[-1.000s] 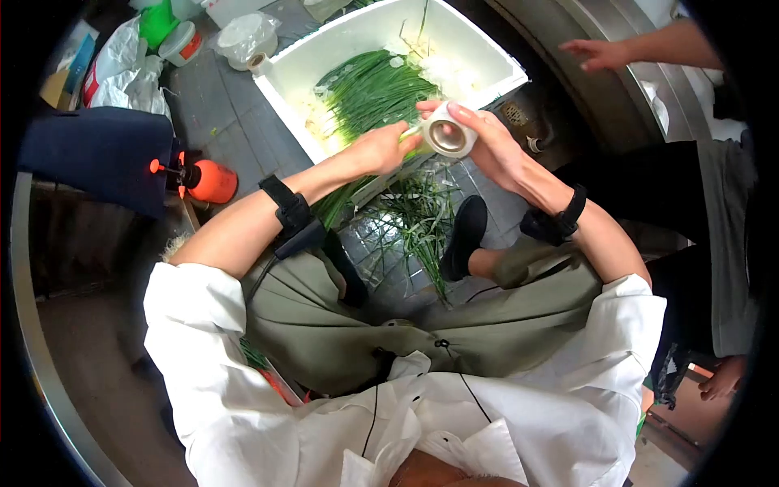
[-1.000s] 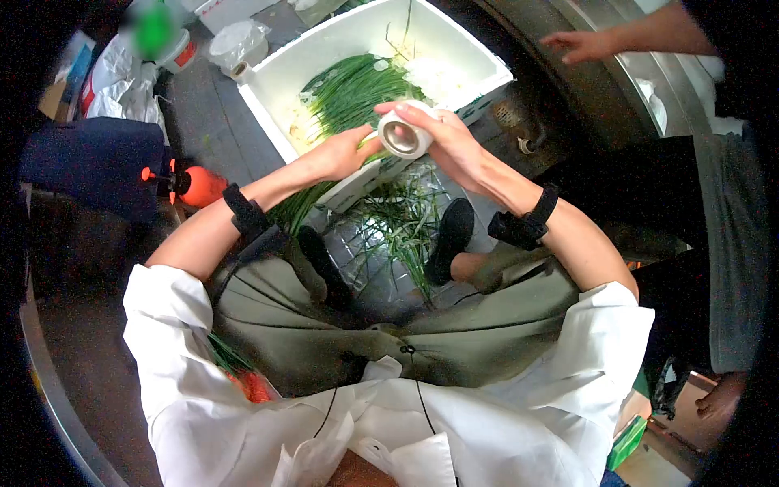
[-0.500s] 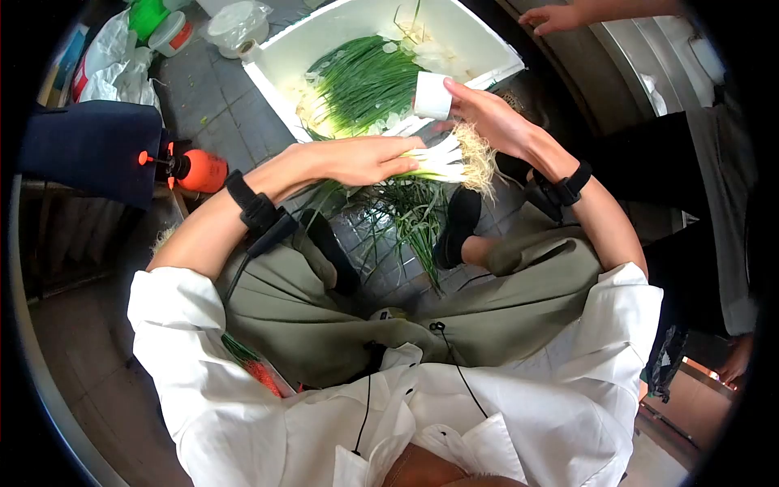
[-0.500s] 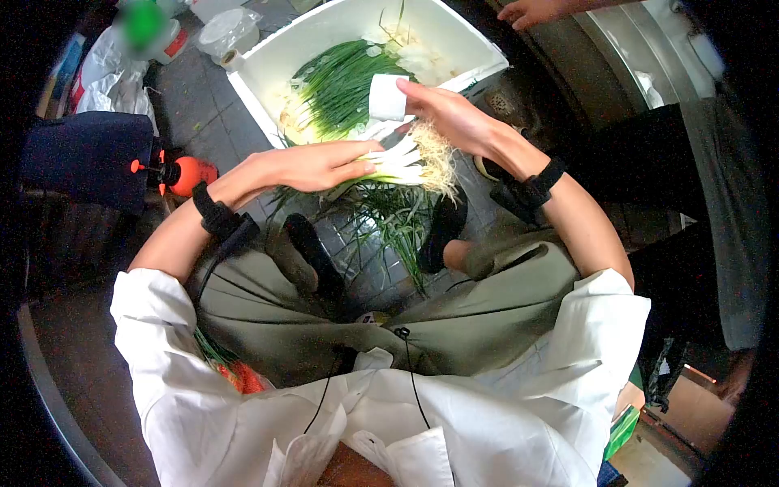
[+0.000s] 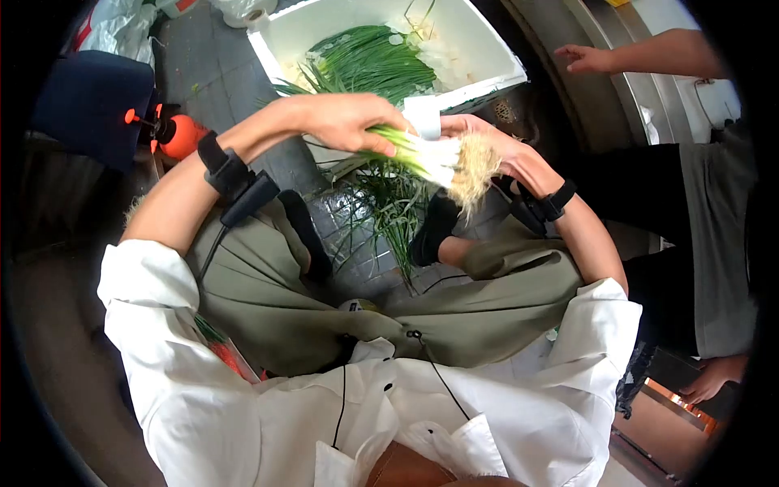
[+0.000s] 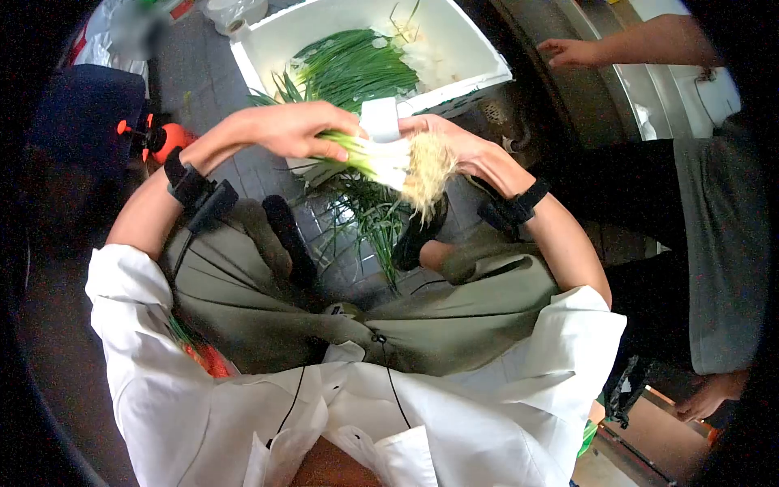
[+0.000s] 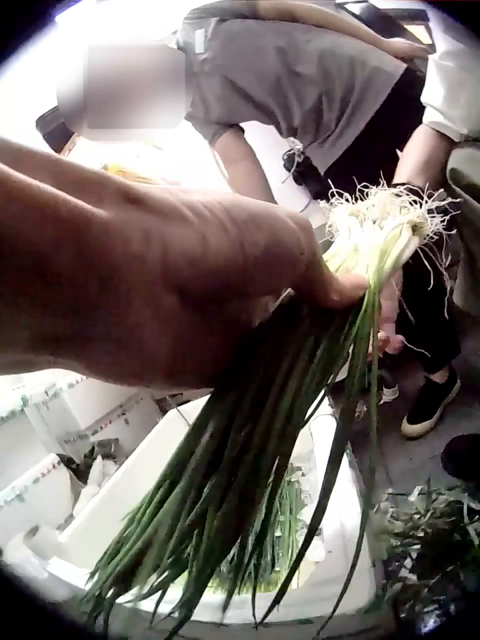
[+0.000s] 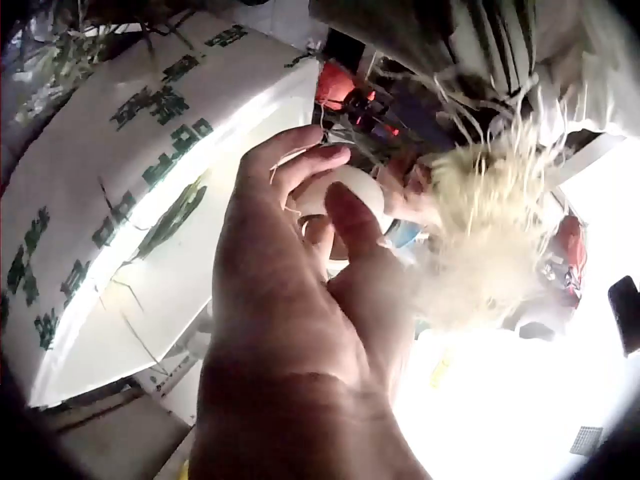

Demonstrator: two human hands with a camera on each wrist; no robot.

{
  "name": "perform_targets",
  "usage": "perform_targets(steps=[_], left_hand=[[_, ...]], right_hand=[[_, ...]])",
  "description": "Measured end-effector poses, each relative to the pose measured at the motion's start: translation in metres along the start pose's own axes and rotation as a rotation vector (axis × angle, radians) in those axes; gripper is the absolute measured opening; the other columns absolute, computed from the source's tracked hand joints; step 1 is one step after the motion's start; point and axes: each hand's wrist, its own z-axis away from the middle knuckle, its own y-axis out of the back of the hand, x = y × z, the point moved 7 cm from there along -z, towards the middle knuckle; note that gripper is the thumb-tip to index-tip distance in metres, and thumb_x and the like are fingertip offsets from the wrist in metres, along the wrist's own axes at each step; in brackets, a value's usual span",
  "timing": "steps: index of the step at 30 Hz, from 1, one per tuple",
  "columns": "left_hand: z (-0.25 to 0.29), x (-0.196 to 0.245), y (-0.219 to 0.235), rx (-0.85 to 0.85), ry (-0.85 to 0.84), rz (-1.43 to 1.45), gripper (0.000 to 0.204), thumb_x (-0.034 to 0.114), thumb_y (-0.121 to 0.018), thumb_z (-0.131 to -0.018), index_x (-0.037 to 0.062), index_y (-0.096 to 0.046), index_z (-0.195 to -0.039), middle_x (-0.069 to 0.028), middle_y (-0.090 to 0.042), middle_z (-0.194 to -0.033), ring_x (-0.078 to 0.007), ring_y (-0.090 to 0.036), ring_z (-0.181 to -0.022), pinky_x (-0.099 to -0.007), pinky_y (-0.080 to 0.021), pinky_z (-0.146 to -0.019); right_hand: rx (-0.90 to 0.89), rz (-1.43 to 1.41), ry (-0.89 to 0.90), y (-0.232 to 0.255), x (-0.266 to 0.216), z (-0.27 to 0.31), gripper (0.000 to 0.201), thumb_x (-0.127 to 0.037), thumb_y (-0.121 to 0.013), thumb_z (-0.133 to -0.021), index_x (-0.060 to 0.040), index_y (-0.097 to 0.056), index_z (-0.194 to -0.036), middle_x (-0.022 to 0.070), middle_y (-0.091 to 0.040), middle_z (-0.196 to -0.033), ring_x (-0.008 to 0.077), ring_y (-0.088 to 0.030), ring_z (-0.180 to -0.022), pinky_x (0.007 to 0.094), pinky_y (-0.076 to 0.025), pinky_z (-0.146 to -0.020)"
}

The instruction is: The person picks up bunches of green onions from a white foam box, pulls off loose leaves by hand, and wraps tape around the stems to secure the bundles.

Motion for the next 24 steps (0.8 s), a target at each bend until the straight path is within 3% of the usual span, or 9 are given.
perform_targets(steps=[2, 3, 4, 6, 7, 9, 11, 14, 24], left_hand=[[0.001, -0.011, 0.010, 0.116, -0.004, 0.109, 0.039, 0.021, -0.062, -0.096, -0.0034, -0.057, -0.126, -0.0115, -0.067, -0.102, -0.0176, -0.059, -0.091, -0.0347, -0.047, -0.081], [0.003, -0.009, 0.017, 0.152, -0.005, 0.129, 0.039, 0.021, -0.062, -0.097, -0.0040, -0.057, -0.126, -0.0103, -0.067, -0.102, -0.0153, -0.058, -0.090, -0.0332, -0.047, -0.082], [0.006, -0.007, 0.026, 0.192, -0.006, 0.145, 0.040, 0.022, -0.062, -0.097, -0.0047, -0.057, -0.126, -0.0090, -0.068, -0.101, -0.0130, -0.057, -0.090, -0.0316, -0.047, -0.083], [0.004, -0.020, 0.028, 0.221, 0.063, 0.174, 0.040, 0.025, -0.061, -0.099, -0.0028, -0.058, -0.126, -0.0068, -0.067, -0.104, -0.0103, -0.055, -0.093, -0.0292, -0.046, -0.085], [0.005, -0.028, 0.033, 0.324, 0.090, 0.255, 0.040, 0.027, -0.060, -0.099, -0.0020, -0.059, -0.126, -0.0064, -0.067, -0.104, -0.0104, -0.055, -0.094, -0.0290, -0.045, -0.085], [0.007, -0.040, 0.036, 0.459, 0.170, 0.328, 0.039, 0.029, -0.058, -0.099, -0.0010, -0.060, -0.124, -0.0066, -0.067, -0.105, -0.0113, -0.055, -0.097, -0.0292, -0.044, -0.088], [0.005, -0.044, 0.036, 0.442, 0.276, 0.325, 0.038, 0.027, -0.057, -0.100, -0.0015, -0.060, -0.124, -0.0070, -0.067, -0.107, -0.0120, -0.056, -0.098, -0.0298, -0.044, -0.090], [0.009, -0.044, 0.036, 0.436, 0.427, 0.317, 0.038, 0.026, -0.056, -0.100, -0.0022, -0.059, -0.124, -0.0086, -0.066, -0.109, -0.0139, -0.057, -0.100, -0.0311, -0.044, -0.092], [-0.005, -0.085, 0.023, 0.523, 0.601, 0.284, 0.042, 0.027, -0.056, -0.098, -0.0041, -0.056, -0.126, -0.0199, -0.064, -0.120, -0.0268, -0.060, -0.113, -0.0387, -0.045, -0.096]], right_hand=[[0.250, 0.141, 0.071, 0.023, 0.008, 0.000, 0.044, -0.012, -0.065, -0.092, -0.0006, -0.055, -0.133, 0.0129, -0.066, -0.122, 0.0166, -0.066, -0.102, 0.0300, -0.057, -0.087], [0.359, 0.539, 0.209, -0.015, -0.030, 0.008, 0.046, -0.009, -0.075, -0.085, 0.0002, -0.057, -0.127, 0.0091, -0.067, -0.116, 0.0143, -0.066, -0.098, 0.0274, -0.056, -0.084], [0.463, 0.319, 0.197, 0.000, -0.022, 0.000, 0.043, -0.012, -0.076, -0.086, 0.0012, -0.060, -0.124, 0.0083, -0.067, -0.116, 0.0154, -0.063, -0.103, 0.0302, -0.053, -0.091], [0.626, 0.488, 0.299, -0.002, -0.021, 0.002, 0.041, -0.018, -0.073, -0.090, 0.0023, -0.061, -0.123, 0.0079, -0.065, -0.119, 0.0158, -0.060, -0.107, 0.0321, -0.047, -0.096], [0.622, 0.583, 0.189, -0.005, -0.023, -0.001, 0.041, -0.024, -0.069, -0.094, 0.0032, -0.062, -0.123, 0.0082, -0.064, -0.120, 0.0165, -0.058, -0.108, 0.0333, -0.044, -0.096], [0.635, 0.645, 0.319, -0.019, -0.031, -0.003, 0.040, -0.029, -0.067, -0.095, 0.0042, -0.065, -0.118, 0.0131, -0.063, -0.122, 0.0192, -0.058, -0.111, 0.0341, -0.044, -0.095], [0.625, 0.809, 0.464, -0.014, -0.023, -0.010, 0.040, -0.031, -0.065, -0.095, 0.0057, -0.067, -0.112, 0.0171, -0.061, -0.124, 0.0246, -0.058, -0.112, 0.0352, -0.045, -0.095], [0.695, 0.872, 0.362, -0.019, -0.024, -0.006, 0.040, -0.031, -0.063, -0.096, 0.0069, -0.068, -0.109, 0.0179, -0.059, -0.124, 0.0269, -0.057, -0.113, 0.0349, -0.045, -0.094], [0.724, 0.646, 0.325, -0.031, -0.036, 0.004, 0.046, -0.036, -0.065, -0.094, 0.0062, -0.067, -0.113, 0.0105, -0.062, -0.118, 0.0185, -0.061, -0.101, 0.0303, -0.046, -0.089]])
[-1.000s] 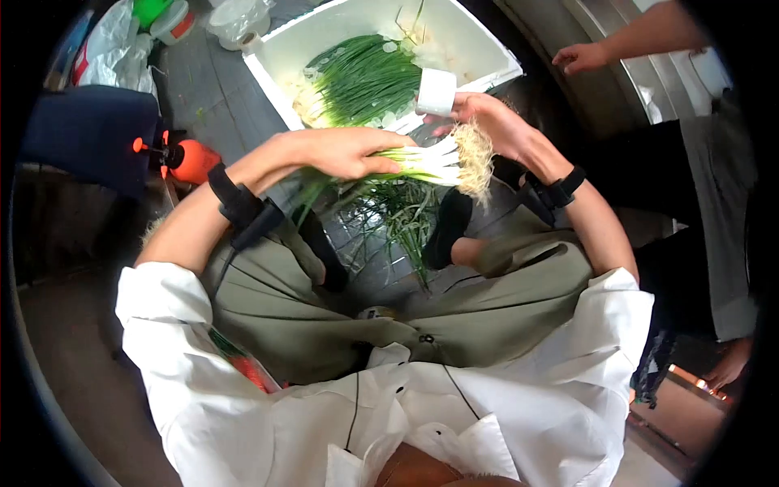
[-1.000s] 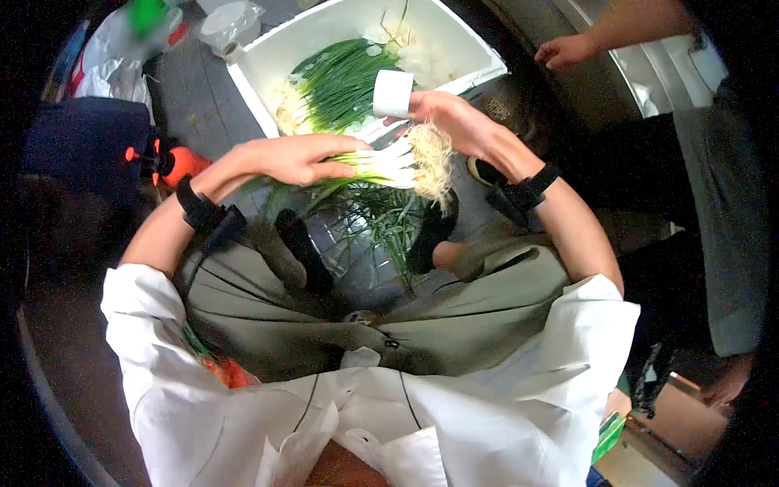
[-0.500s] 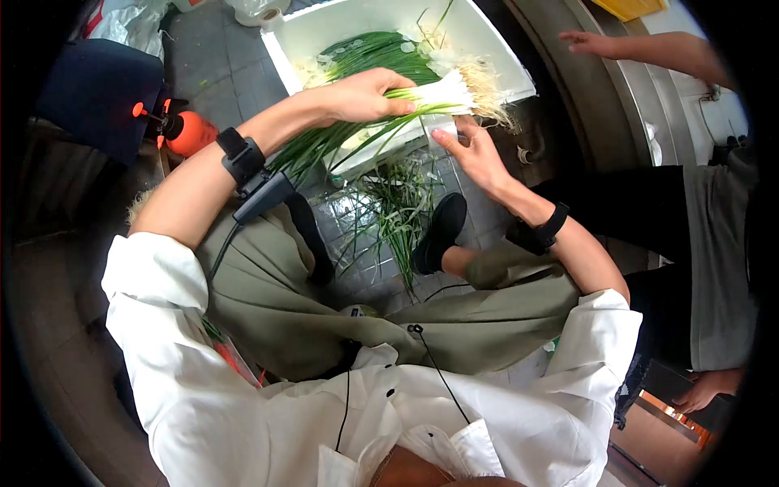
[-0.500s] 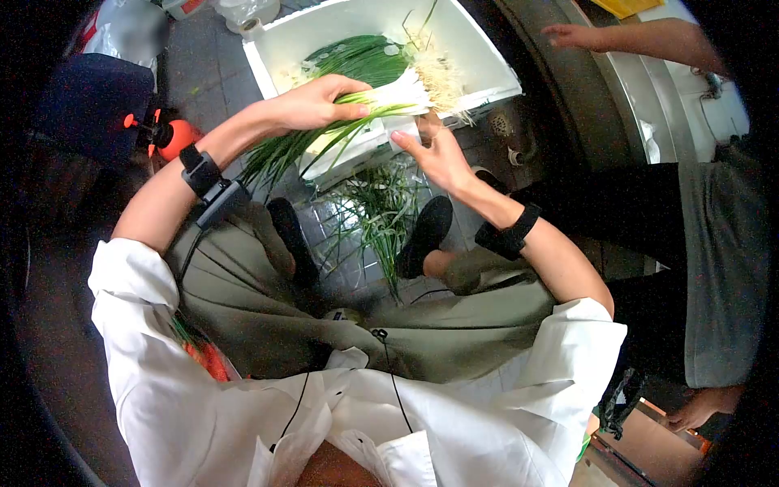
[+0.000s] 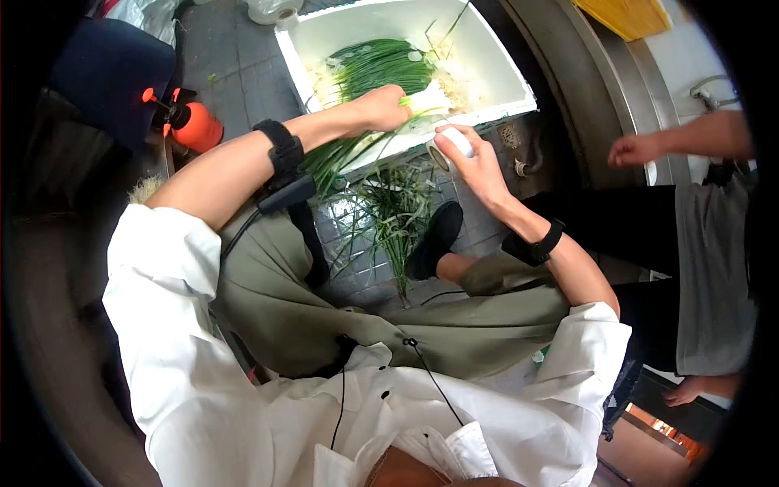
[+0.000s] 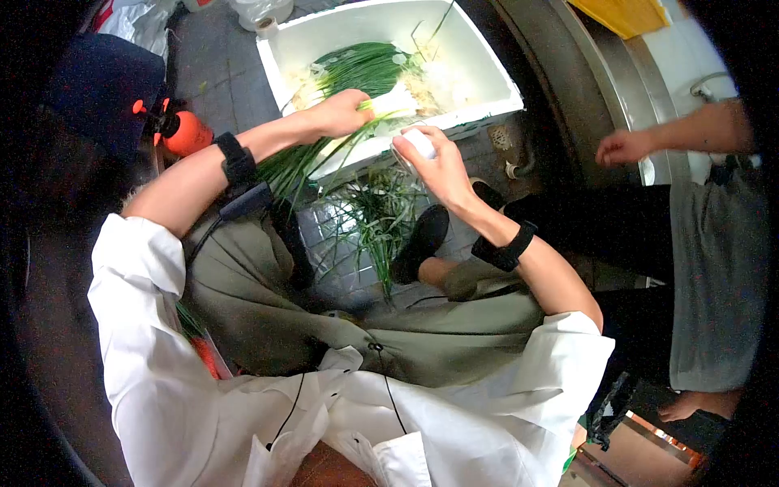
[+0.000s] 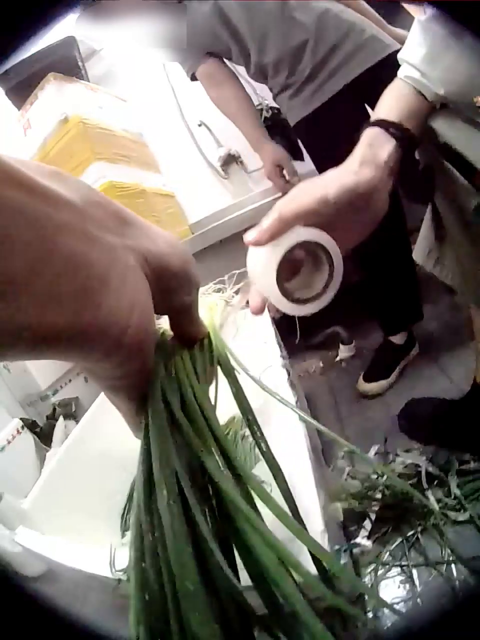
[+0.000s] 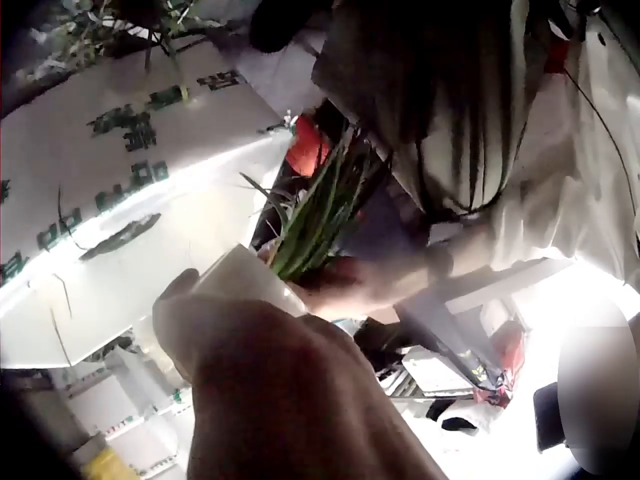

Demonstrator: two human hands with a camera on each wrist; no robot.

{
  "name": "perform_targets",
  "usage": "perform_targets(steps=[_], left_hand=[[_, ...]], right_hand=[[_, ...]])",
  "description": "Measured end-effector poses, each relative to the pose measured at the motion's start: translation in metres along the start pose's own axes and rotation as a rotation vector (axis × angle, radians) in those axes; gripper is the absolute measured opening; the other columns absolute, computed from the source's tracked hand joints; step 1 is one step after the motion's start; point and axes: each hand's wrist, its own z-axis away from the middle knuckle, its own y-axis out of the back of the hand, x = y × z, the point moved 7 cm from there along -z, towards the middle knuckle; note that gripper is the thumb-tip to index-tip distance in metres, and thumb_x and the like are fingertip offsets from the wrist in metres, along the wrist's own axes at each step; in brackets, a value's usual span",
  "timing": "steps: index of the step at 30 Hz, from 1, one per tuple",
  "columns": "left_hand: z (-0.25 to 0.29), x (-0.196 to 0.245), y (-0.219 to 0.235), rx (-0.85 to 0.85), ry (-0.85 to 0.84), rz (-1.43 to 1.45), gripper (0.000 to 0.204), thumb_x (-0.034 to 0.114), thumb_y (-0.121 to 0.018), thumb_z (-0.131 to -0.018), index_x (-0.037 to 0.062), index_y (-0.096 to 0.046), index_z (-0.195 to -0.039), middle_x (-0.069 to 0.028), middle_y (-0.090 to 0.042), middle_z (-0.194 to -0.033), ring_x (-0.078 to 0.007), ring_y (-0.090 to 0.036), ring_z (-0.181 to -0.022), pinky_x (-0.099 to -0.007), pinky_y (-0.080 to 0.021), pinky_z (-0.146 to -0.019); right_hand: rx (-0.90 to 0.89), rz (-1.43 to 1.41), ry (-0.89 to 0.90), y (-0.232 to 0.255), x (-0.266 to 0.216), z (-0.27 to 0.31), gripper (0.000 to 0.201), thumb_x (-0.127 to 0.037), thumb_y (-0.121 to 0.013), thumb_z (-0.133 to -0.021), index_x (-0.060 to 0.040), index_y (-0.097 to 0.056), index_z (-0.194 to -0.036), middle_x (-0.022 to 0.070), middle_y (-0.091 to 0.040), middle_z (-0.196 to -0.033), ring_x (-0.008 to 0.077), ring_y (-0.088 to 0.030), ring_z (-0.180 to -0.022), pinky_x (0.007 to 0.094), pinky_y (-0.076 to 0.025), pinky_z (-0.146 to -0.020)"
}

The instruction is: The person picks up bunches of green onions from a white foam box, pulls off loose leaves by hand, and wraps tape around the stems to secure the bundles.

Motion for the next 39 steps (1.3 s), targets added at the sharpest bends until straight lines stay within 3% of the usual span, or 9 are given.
perform_targets(steps=[4, 12, 16, 20, 28, 30, 31, 36, 39], left_hand=[[0.001, -0.009, 0.007, 0.180, 0.017, -0.289, 0.039, 0.024, -0.053, -0.099, -0.0027, -0.052, -0.127, -0.0269, -0.060, -0.122, -0.0402, -0.057, -0.116, -0.0476, -0.045, -0.097], [0.015, 0.025, -0.037, -0.094, -0.282, -0.376, 0.033, 0.022, -0.052, -0.099, 0.0013, -0.053, -0.124, -0.0267, -0.063, -0.111, -0.0421, -0.061, -0.106, -0.0510, -0.047, -0.091], [0.032, 0.033, -0.044, -0.295, -0.319, -0.465, 0.033, 0.022, -0.053, -0.098, 0.0007, -0.053, -0.123, -0.0268, -0.063, -0.109, -0.0423, -0.061, -0.105, -0.0502, -0.047, -0.091], [0.039, 0.028, -0.058, -0.471, -0.332, -0.317, 0.042, 0.028, -0.052, -0.096, -0.0016, -0.053, -0.126, -0.0242, -0.063, -0.113, -0.0351, -0.061, -0.106, -0.0458, -0.046, -0.092], [0.043, 0.018, -0.069, -0.430, -0.477, -0.326, 0.040, 0.024, -0.061, -0.095, -0.0016, -0.051, -0.123, -0.0249, -0.061, -0.111, -0.0382, -0.060, -0.105, -0.0453, -0.046, -0.091], [0.046, 0.019, -0.066, -0.403, -0.481, -0.356, 0.035, 0.019, -0.062, -0.094, -0.0009, -0.051, -0.120, -0.0252, -0.061, -0.109, -0.0408, -0.059, -0.104, -0.0471, -0.046, -0.089], [0.048, 0.021, -0.064, -0.397, -0.483, -0.348, 0.035, 0.019, -0.062, -0.094, -0.0009, -0.051, -0.120, -0.0252, -0.061, -0.109, -0.0408, -0.059, -0.104, -0.0471, -0.046, -0.089], [0.069, 0.034, -0.065, -0.386, -0.732, -0.598, 0.037, 0.016, -0.063, -0.092, 0.0024, -0.051, -0.124, -0.0191, -0.060, -0.113, -0.0358, -0.055, -0.113, -0.0452, -0.043, -0.093], [0.071, 0.044, -0.052, -0.417, -0.687, -0.471, 0.037, 0.015, -0.064, -0.091, 0.0011, -0.053, -0.123, -0.0185, -0.060, -0.111, -0.0336, -0.054, -0.107, -0.0436, -0.042, -0.093]], right_hand=[[-0.151, -0.297, -0.265, 0.008, -0.006, 0.000, 0.039, -0.037, -0.069, -0.092, 0.0004, -0.070, -0.103, 0.0038, -0.062, -0.111, 0.0112, -0.058, -0.095, 0.0255, -0.045, -0.082], [-0.064, -0.182, 0.078, 0.027, -0.038, -0.022, 0.033, -0.029, -0.068, -0.094, 0.0020, -0.068, -0.104, 0.0011, -0.053, -0.114, 0.0117, -0.059, -0.093, 0.0268, -0.044, -0.088], [-0.259, -0.591, -0.228, 0.010, -0.039, -0.014, 0.046, -0.043, -0.053, -0.100, -0.0008, -0.070, -0.106, 0.0047, -0.062, -0.119, 0.0144, -0.060, -0.102, 0.0309, -0.043, -0.097], [-0.313, -0.666, -0.142, 0.006, -0.025, -0.022, 0.050, -0.044, -0.044, -0.103, -0.0011, -0.070, -0.107, 0.0083, -0.065, -0.121, 0.0181, -0.060, -0.109, 0.0347, -0.044, -0.100], [-0.313, -0.736, -0.195, 0.003, -0.018, -0.025, 0.050, -0.040, -0.044, -0.102, 0.0006, -0.054, -0.130, 0.0117, -0.061, -0.129, 0.0217, -0.055, -0.121, 0.0403, -0.037, -0.110], [-0.562, -0.836, -0.061, 0.007, -0.029, -0.026, 0.048, -0.027, -0.047, -0.095, 0.0012, -0.052, -0.134, 0.0139, -0.058, -0.135, 0.0228, -0.052, -0.126, 0.0423, -0.034, -0.113], [-0.553, -0.770, -0.075, 0.012, -0.022, -0.026, 0.056, -0.016, -0.051, -0.084, 0.0023, -0.050, -0.137, 0.0169, -0.055, -0.139, 0.0238, -0.053, -0.127, 0.0439, -0.034, -0.114], [-0.534, -0.128, -0.058, 0.015, 0.010, -0.020, 0.047, 0.001, -0.053, -0.090, 0.0009, -0.052, -0.137, 0.0127, -0.063, -0.127, 0.0206, -0.061, -0.115, 0.0371, -0.043, -0.106], [-0.463, -0.182, -0.098, 0.009, 0.018, -0.018, 0.038, -0.005, -0.064, -0.091, -0.0011, -0.061, -0.128, 0.0097, -0.067, -0.121, 0.0151, -0.062, -0.110, 0.0328, -0.049, -0.099]])
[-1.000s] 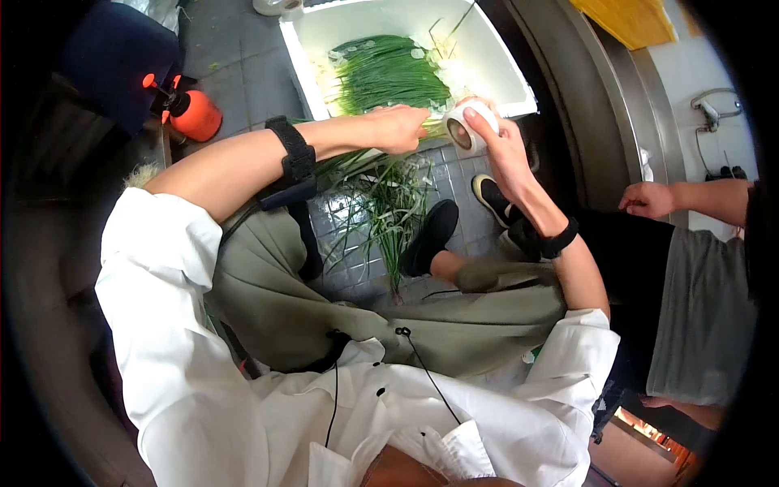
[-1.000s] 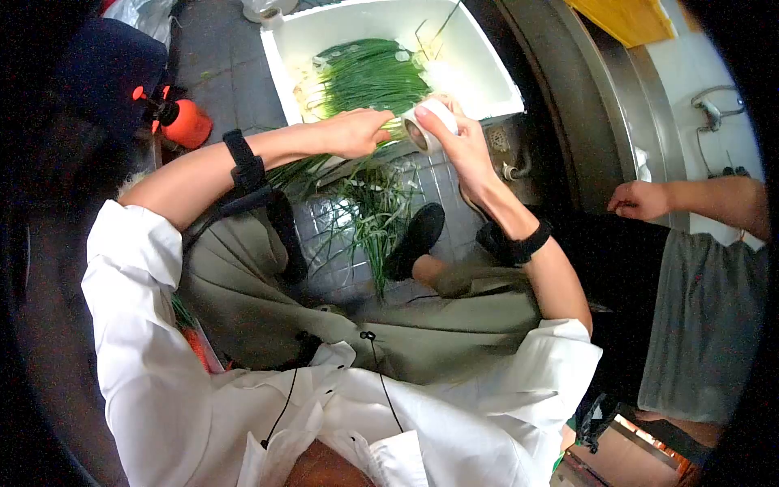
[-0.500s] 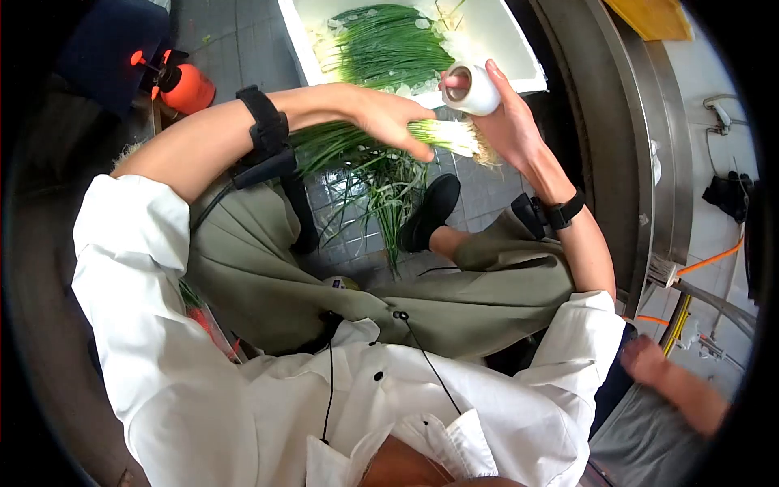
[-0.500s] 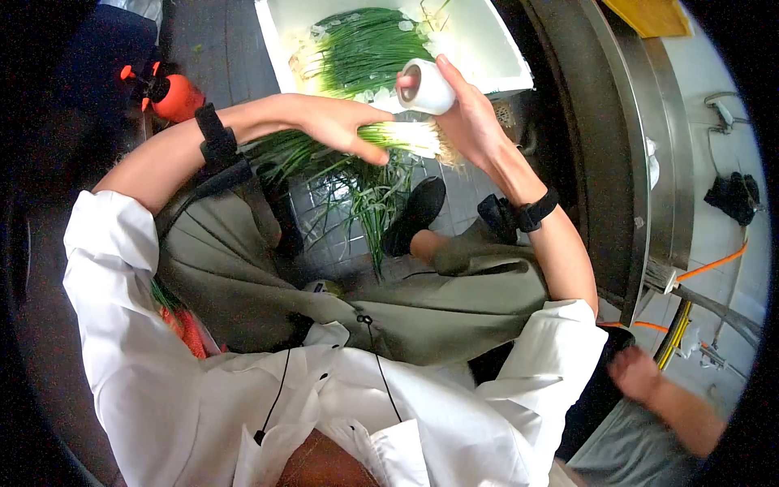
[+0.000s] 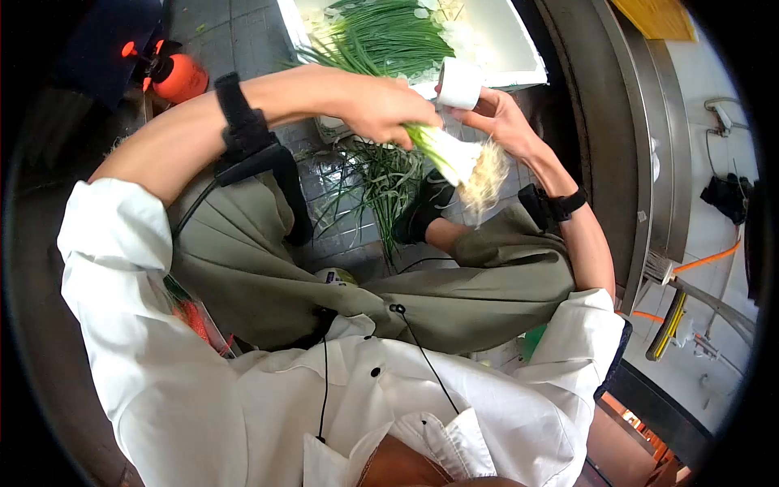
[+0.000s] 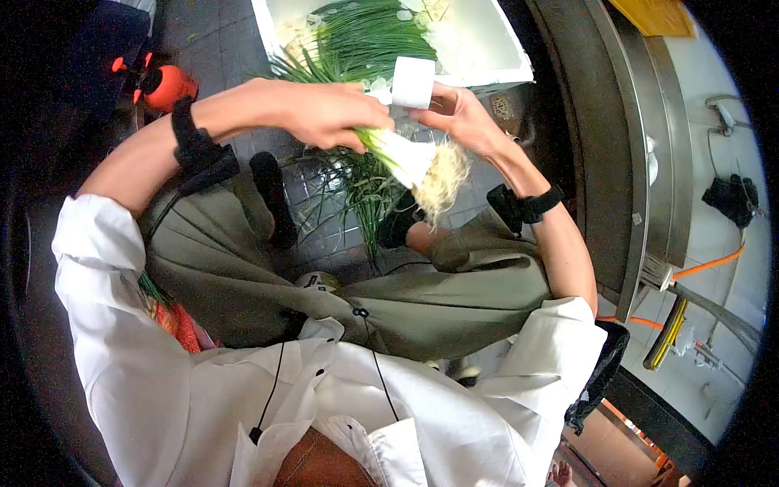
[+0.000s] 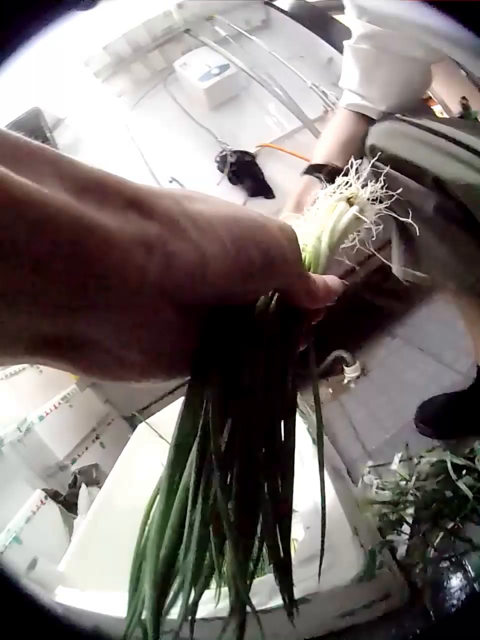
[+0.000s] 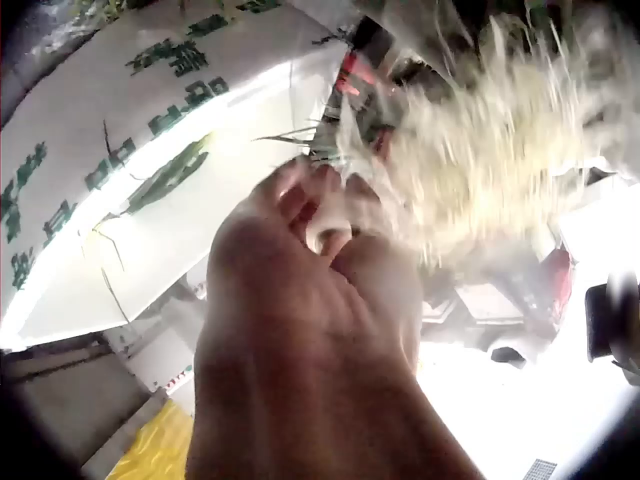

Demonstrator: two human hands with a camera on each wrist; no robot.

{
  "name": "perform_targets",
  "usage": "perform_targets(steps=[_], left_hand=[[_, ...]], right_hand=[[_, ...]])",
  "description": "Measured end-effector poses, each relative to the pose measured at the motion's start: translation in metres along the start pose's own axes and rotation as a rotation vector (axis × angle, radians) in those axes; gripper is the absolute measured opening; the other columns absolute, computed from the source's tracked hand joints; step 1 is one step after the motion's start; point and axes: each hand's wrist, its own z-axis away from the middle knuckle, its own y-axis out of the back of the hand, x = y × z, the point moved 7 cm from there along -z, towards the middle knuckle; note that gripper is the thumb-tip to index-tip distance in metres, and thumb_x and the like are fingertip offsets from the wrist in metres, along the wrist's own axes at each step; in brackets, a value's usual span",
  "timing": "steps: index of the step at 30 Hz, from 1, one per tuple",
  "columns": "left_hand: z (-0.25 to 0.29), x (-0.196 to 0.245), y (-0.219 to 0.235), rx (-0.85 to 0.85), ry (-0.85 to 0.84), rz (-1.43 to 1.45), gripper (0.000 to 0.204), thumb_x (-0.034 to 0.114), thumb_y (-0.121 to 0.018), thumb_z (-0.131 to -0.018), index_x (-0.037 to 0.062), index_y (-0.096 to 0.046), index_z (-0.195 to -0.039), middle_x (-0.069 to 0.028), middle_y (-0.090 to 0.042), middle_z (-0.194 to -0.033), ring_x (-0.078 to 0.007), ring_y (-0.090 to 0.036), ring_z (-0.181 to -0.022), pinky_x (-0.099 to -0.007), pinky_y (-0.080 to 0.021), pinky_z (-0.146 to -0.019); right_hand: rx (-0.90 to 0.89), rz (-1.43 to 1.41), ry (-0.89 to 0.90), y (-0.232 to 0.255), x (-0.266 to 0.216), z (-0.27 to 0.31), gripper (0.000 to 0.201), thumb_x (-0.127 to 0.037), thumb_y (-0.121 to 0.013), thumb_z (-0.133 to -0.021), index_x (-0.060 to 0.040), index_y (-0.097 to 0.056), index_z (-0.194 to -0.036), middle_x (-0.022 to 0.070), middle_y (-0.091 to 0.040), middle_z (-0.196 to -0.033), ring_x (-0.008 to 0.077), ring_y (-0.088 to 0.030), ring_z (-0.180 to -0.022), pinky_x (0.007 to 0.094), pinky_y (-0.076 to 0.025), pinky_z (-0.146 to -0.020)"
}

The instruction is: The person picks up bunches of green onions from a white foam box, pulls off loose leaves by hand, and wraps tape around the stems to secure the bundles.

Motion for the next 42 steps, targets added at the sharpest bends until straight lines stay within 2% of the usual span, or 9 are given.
perform_targets(steps=[3, 6, 9, 16, 24, 27, 30, 38, 42], left_hand=[[0.001, 0.000, 0.027, 0.161, -0.061, 0.234, 0.035, 0.016, -0.066, -0.091, -0.0037, -0.055, -0.118, -0.0200, -0.063, -0.097, -0.0313, -0.060, -0.090, -0.0404, -0.047, -0.084], [0.004, -0.019, 0.046, 0.398, -0.026, 0.260, 0.035, 0.019, -0.064, -0.095, -0.0037, -0.055, -0.120, -0.0148, -0.066, -0.100, -0.0212, -0.060, -0.096, -0.0376, -0.046, -0.087], [0.009, -0.039, 0.063, 0.489, 0.252, 0.288, 0.040, 0.024, -0.064, -0.095, -0.0043, -0.056, -0.121, -0.0164, -0.065, -0.108, -0.0224, -0.060, -0.100, -0.0366, -0.046, -0.090], [0.006, -0.072, 0.043, 0.511, 0.513, 0.133, 0.053, 0.028, -0.061, -0.096, -0.0015, -0.041, -0.135, -0.0295, -0.061, -0.120, -0.0422, -0.058, -0.114, -0.0467, -0.046, -0.094], [0.009, -0.080, 0.027, 0.411, 0.696, 0.057, 0.045, 0.026, -0.060, -0.095, -0.0021, -0.044, -0.126, -0.0296, -0.063, -0.111, -0.0435, -0.061, -0.107, -0.0504, -0.049, -0.090], [-0.007, -0.063, 0.013, 0.200, 0.616, -0.012, 0.040, 0.023, -0.062, -0.094, -0.0064, -0.048, -0.117, -0.0285, -0.063, -0.109, -0.0428, -0.062, -0.104, -0.0502, -0.050, -0.089], [-0.015, -0.050, 0.003, 0.200, 0.416, -0.040, 0.041, 0.023, -0.062, -0.094, -0.0077, -0.049, -0.118, -0.0275, -0.064, -0.103, -0.0424, -0.064, -0.100, -0.0506, -0.051, -0.086], [-0.010, -0.021, -0.004, -0.009, 0.207, 0.157, 0.034, 0.020, -0.066, -0.092, -0.0047, -0.057, -0.113, -0.0227, -0.065, -0.098, -0.0380, -0.064, -0.090, -0.0473, -0.048, -0.079], [-0.011, -0.013, -0.007, 0.091, -0.024, 0.165, 0.029, 0.016, -0.071, -0.088, -0.0028, -0.059, -0.107, -0.0178, -0.065, -0.088, -0.0306, -0.063, -0.082, -0.0432, -0.048, -0.074]], right_hand=[[0.038, -0.081, 0.126, 0.003, -0.001, -0.002, 0.036, -0.012, -0.071, -0.089, -0.0032, -0.066, -0.123, 0.0082, -0.069, -0.117, 0.0122, -0.068, -0.088, 0.0277, -0.057, -0.080], [0.332, 0.175, 0.104, 0.008, 0.022, -0.006, 0.040, -0.022, -0.071, -0.091, -0.0007, -0.064, -0.124, 0.0116, -0.069, -0.111, 0.0182, -0.065, -0.101, 0.0341, -0.052, -0.091], [0.384, 0.190, 0.123, -0.006, 0.009, -0.005, 0.037, -0.031, -0.066, -0.095, 0.0004, -0.069, -0.114, 0.0159, -0.060, -0.125, 0.0235, -0.057, -0.115, 0.0356, -0.045, -0.099], [0.403, 0.124, 0.041, -0.025, -0.017, 0.001, 0.032, -0.030, -0.068, -0.094, 0.0017, -0.072, -0.098, 0.0102, -0.060, -0.118, 0.0154, -0.055, -0.107, 0.0299, -0.042, -0.093], [0.359, 0.165, 0.176, -0.017, -0.058, 0.012, 0.033, -0.033, -0.073, -0.089, 0.0000, -0.075, -0.090, 0.0108, -0.054, -0.134, 0.0200, -0.052, -0.119, 0.0317, -0.039, -0.101], [0.323, -0.109, 0.103, -0.019, -0.055, 0.010, 0.040, -0.036, -0.066, -0.094, 0.0012, -0.072, -0.106, 0.0105, -0.052, -0.140, 0.0183, -0.052, -0.122, 0.0339, -0.037, -0.106], [0.207, -0.381, 0.050, -0.027, -0.061, 0.005, 0.066, -0.053, -0.042, -0.100, -0.0017, -0.048, -0.141, 0.0101, -0.056, -0.136, 0.0174, -0.053, -0.122, 0.0367, -0.036, -0.110], [-0.069, -0.445, 0.214, -0.017, -0.057, -0.008, 0.070, -0.057, -0.041, -0.099, -0.0035, -0.044, -0.144, 0.0111, -0.055, -0.140, 0.0255, -0.047, -0.133, 0.0440, -0.029, -0.116], [-0.185, -0.370, 0.175, 0.000, -0.046, -0.004, 0.063, -0.035, -0.047, -0.094, -0.0006, -0.040, -0.146, 0.0145, -0.051, -0.143, 0.0257, -0.047, -0.133, 0.0431, -0.035, -0.113]])
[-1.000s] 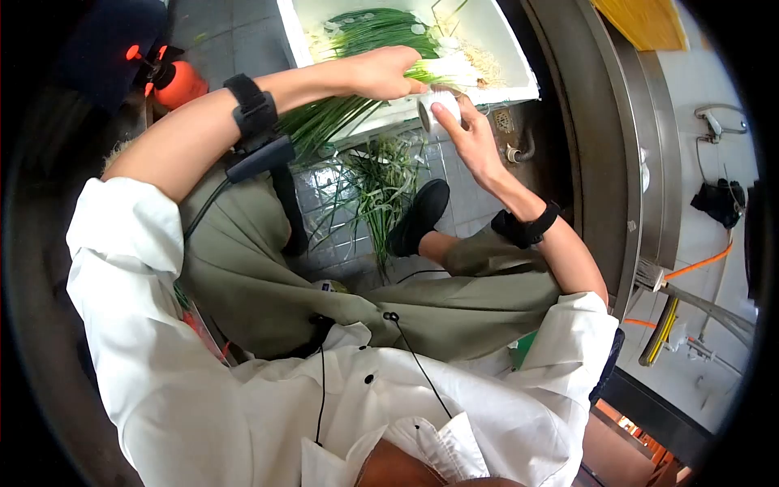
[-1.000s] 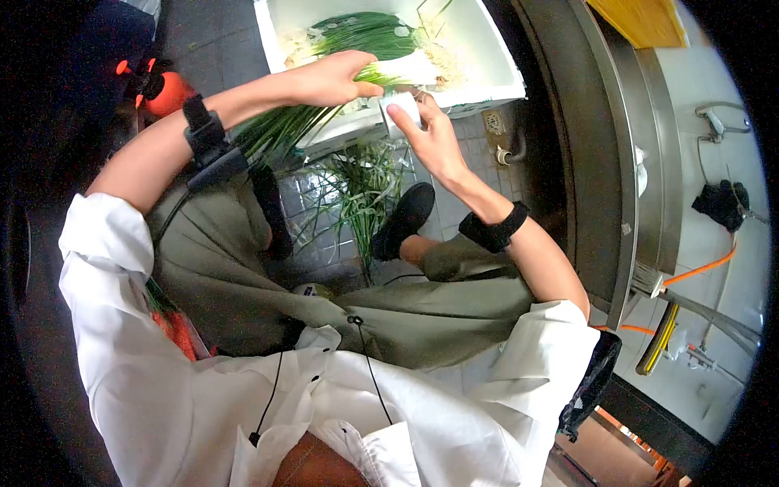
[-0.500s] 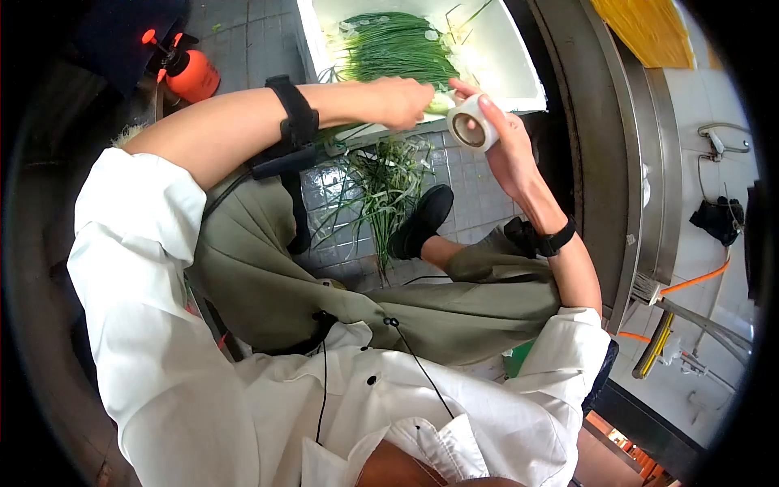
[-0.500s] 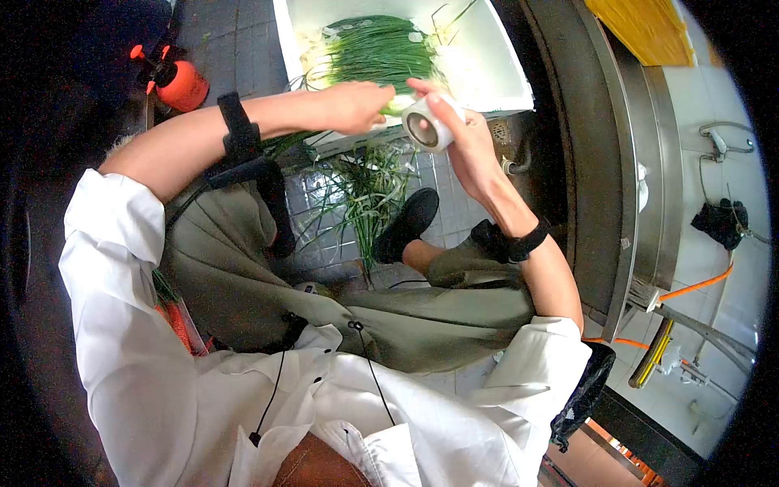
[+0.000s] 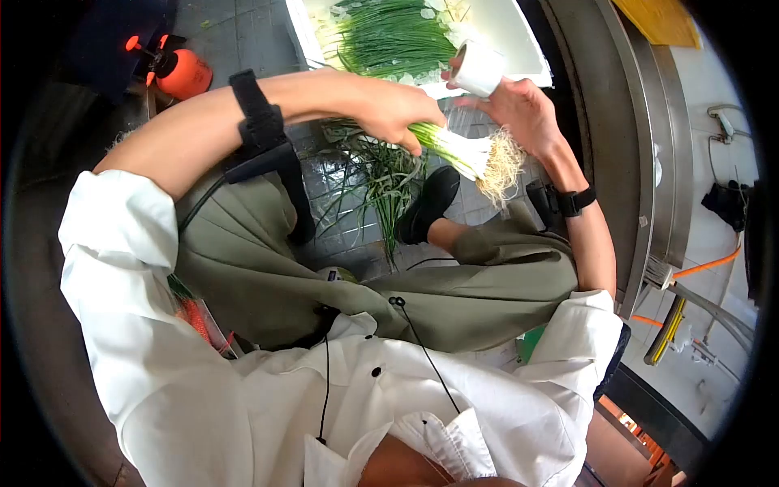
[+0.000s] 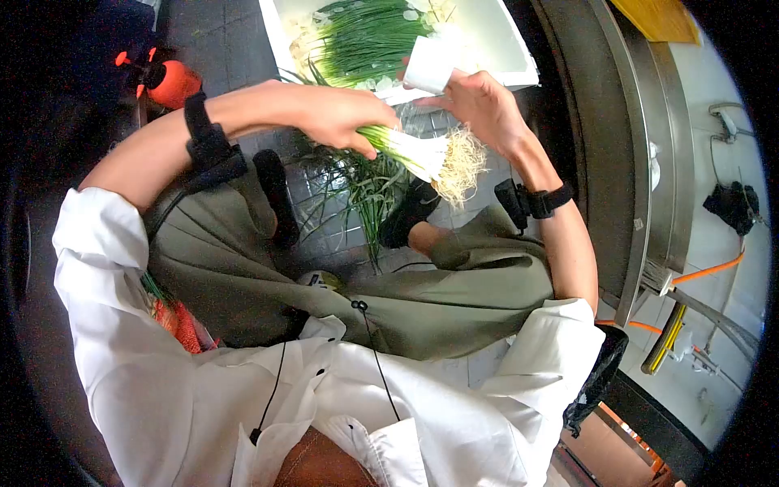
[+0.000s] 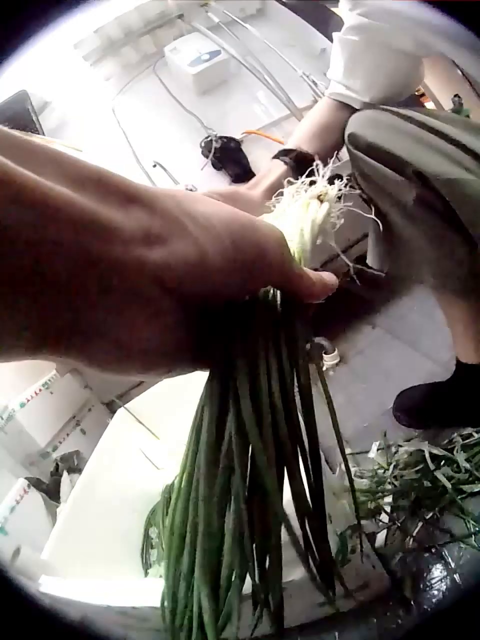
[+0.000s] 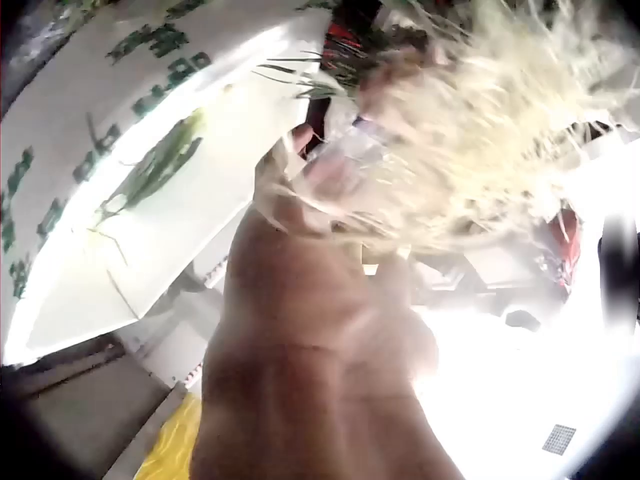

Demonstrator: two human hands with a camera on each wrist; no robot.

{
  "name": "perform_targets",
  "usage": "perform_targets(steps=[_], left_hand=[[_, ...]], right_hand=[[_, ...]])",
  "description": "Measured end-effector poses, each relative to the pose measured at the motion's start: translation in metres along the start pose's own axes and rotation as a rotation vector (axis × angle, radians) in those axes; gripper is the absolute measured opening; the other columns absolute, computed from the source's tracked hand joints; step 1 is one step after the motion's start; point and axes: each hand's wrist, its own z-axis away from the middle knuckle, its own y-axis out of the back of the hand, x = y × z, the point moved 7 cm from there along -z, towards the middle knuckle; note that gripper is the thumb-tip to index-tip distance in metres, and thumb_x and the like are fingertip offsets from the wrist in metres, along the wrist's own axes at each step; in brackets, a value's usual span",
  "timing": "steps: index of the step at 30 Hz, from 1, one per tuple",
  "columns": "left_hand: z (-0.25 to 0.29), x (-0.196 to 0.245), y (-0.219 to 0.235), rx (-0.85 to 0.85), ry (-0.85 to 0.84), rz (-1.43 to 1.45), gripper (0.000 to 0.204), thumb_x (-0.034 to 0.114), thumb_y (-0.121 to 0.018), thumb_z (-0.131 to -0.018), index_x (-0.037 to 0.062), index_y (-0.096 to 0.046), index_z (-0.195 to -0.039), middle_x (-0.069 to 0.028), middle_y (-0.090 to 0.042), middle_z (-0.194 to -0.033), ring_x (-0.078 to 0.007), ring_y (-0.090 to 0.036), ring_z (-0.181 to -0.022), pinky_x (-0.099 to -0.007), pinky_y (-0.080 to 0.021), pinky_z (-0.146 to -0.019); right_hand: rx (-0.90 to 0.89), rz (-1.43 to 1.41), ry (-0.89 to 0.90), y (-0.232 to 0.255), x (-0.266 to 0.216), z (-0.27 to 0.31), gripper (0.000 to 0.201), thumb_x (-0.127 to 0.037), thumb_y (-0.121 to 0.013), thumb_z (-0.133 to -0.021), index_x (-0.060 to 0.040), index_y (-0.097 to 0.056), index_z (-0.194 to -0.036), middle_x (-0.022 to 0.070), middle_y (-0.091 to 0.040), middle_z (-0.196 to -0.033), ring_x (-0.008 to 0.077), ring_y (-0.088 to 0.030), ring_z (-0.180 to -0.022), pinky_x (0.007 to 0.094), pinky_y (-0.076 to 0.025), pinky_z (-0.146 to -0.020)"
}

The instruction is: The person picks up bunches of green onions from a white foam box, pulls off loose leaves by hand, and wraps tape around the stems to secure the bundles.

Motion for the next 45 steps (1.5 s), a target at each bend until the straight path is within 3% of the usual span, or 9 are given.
perform_targets(steps=[3, 7, 11, 19, 26, 37, 41, 43, 45], left_hand=[[0.004, 0.004, 0.019, 0.041, 0.036, 0.070, 0.028, 0.016, -0.072, -0.086, -0.0013, -0.060, -0.105, -0.0162, -0.064, -0.085, -0.0260, -0.062, -0.078, -0.0401, -0.048, -0.071], [0.012, -0.003, 0.050, 0.220, 0.145, 0.110, 0.031, 0.020, -0.072, -0.088, -0.0033, -0.063, -0.105, -0.0123, -0.067, -0.082, -0.0190, -0.061, -0.076, -0.0352, -0.047, -0.070], [0.017, -0.045, 0.059, 0.459, 0.408, 0.116, 0.038, 0.024, -0.071, -0.088, -0.0028, -0.064, -0.114, -0.0150, -0.070, -0.094, -0.0193, -0.064, -0.087, -0.0355, -0.049, -0.080], [0.024, -0.064, 0.058, 0.536, 0.726, -0.115, 0.033, 0.019, -0.064, -0.089, -0.0076, -0.062, -0.109, -0.0261, -0.068, -0.105, -0.0373, -0.068, -0.100, -0.0458, -0.054, -0.083], [0.004, -0.006, 0.005, 0.023, 0.395, -0.414, 0.025, 0.004, -0.063, -0.083, -0.0042, -0.056, -0.106, -0.0228, -0.064, -0.090, -0.0392, -0.064, -0.089, -0.0495, -0.050, -0.077], [0.010, 0.012, 0.008, 0.209, -0.109, -0.315, 0.028, 0.015, -0.067, -0.088, -0.0016, -0.057, -0.109, -0.0172, -0.062, -0.103, -0.0361, -0.060, -0.096, -0.0452, -0.046, -0.086], [0.010, 0.000, 0.026, 0.229, 0.078, -0.065, 0.032, 0.016, -0.069, -0.088, -0.0049, -0.058, -0.110, -0.0217, -0.063, -0.096, -0.0360, -0.063, -0.088, -0.0439, -0.048, -0.078], [0.014, 0.003, 0.040, 0.291, 0.149, -0.069, 0.031, 0.017, -0.069, -0.089, -0.0060, -0.060, -0.108, -0.0218, -0.066, -0.086, -0.0316, -0.065, -0.078, -0.0430, -0.048, -0.072], [0.016, -0.013, 0.050, 0.377, 0.269, 0.018, 0.035, 0.019, -0.071, -0.084, -0.0068, -0.063, -0.107, -0.0257, -0.067, -0.096, -0.0377, -0.066, -0.093, -0.0447, -0.050, -0.081]], right_hand=[[0.168, 0.106, -0.349, 0.027, 0.039, 0.010, 0.058, -0.022, -0.051, -0.092, 0.0035, -0.042, -0.143, 0.0206, -0.058, -0.131, 0.0198, -0.056, -0.121, 0.0380, -0.055, -0.094], [0.309, 0.856, -0.049, 0.016, 0.045, 0.011, 0.043, -0.014, -0.073, -0.089, 0.0036, -0.059, -0.126, 0.0098, -0.070, -0.110, 0.0161, -0.067, -0.094, 0.0308, -0.055, -0.084], [0.376, 0.803, 0.049, 0.006, 0.060, 0.009, 0.043, -0.030, -0.074, -0.089, 0.0026, -0.067, -0.116, 0.0174, -0.045, -0.141, 0.0250, -0.051, -0.124, 0.0360, -0.046, -0.099], [0.518, 0.776, 0.191, -0.037, -0.006, 0.007, 0.038, -0.031, -0.073, -0.088, 0.0035, -0.071, -0.104, 0.0127, -0.049, -0.140, 0.0231, -0.048, -0.124, 0.0354, -0.040, -0.104], [0.369, -0.041, -0.025, -0.040, -0.005, -0.001, 0.063, -0.050, -0.045, -0.100, -0.0004, -0.050, -0.139, 0.0104, -0.050, -0.144, 0.0205, -0.047, -0.130, 0.0355, -0.034, -0.111], [0.287, -0.070, -0.001, 0.019, 0.021, 0.000, 0.060, -0.046, -0.044, -0.099, 0.0012, -0.051, -0.135, 0.0173, -0.053, -0.139, 0.0237, -0.050, -0.128, 0.0404, -0.035, -0.113], [0.255, 0.215, -0.309, 0.056, 0.079, 0.016, 0.045, -0.016, -0.060, -0.094, 0.0036, -0.049, -0.134, 0.0197, -0.062, -0.123, 0.0200, -0.064, -0.107, 0.0318, -0.062, -0.078], [0.191, 0.967, 0.000, 0.010, 0.041, 0.012, 0.045, -0.013, -0.075, -0.086, 0.0008, -0.059, -0.125, 0.0130, -0.069, -0.107, 0.0182, -0.068, -0.091, 0.0303, -0.058, -0.081], [0.365, 0.598, -0.145, 0.009, 0.068, 0.013, 0.046, -0.016, -0.079, -0.084, -0.0007, -0.062, -0.123, 0.0094, -0.070, -0.104, 0.0169, -0.067, -0.089, 0.0289, -0.055, -0.084]])
